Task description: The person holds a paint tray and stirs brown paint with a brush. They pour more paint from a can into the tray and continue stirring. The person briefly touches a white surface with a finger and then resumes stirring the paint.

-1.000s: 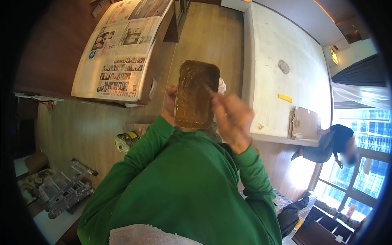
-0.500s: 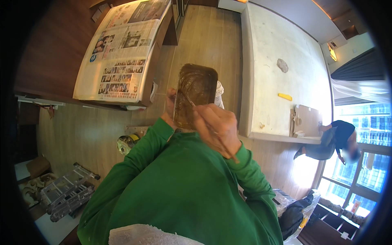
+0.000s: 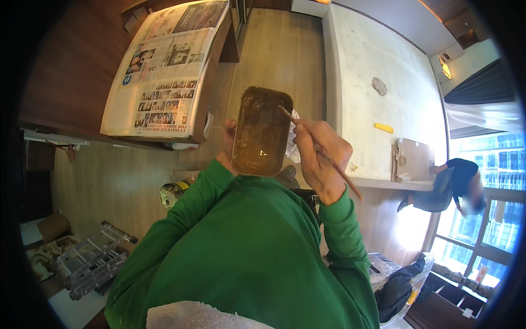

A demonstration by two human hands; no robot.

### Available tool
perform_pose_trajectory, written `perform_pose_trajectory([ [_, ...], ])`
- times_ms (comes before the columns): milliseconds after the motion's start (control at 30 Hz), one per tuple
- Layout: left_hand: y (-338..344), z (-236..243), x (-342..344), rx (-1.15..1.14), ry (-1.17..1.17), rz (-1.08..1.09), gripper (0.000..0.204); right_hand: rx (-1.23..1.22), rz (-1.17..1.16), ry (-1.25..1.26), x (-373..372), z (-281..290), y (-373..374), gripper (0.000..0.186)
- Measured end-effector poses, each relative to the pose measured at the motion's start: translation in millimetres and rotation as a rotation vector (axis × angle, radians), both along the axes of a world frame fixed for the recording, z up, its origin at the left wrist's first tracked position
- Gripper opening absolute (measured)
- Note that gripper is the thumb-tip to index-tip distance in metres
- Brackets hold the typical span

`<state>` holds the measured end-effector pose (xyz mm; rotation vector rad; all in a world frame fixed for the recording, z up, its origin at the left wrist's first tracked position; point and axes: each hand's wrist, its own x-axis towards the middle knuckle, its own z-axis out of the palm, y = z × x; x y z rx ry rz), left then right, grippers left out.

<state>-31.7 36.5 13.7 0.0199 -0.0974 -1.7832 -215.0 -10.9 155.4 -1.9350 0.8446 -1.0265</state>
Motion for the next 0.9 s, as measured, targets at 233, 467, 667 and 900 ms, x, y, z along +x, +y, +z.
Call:
perform_pose_trajectory([
  [233,3,1,6,-0.028,0.066,0.005,0.085,-0.101,0.130,0.111,0,0,4,0.013],
  [467,8,-4,17,-0.063,0.141,-0.025,0.079,-0.218,0.283,0.218,14,1,17,0.010],
  [667,16,-5,29,-0.002,0.107,0.030,0.068,-0.031,0.090,0.065,18,1,6,0.010],
  [900,12,-13,39,-0.042,0.113,0.072,0.059,0.159,0.276,0.206,18,13,5,0.016],
])
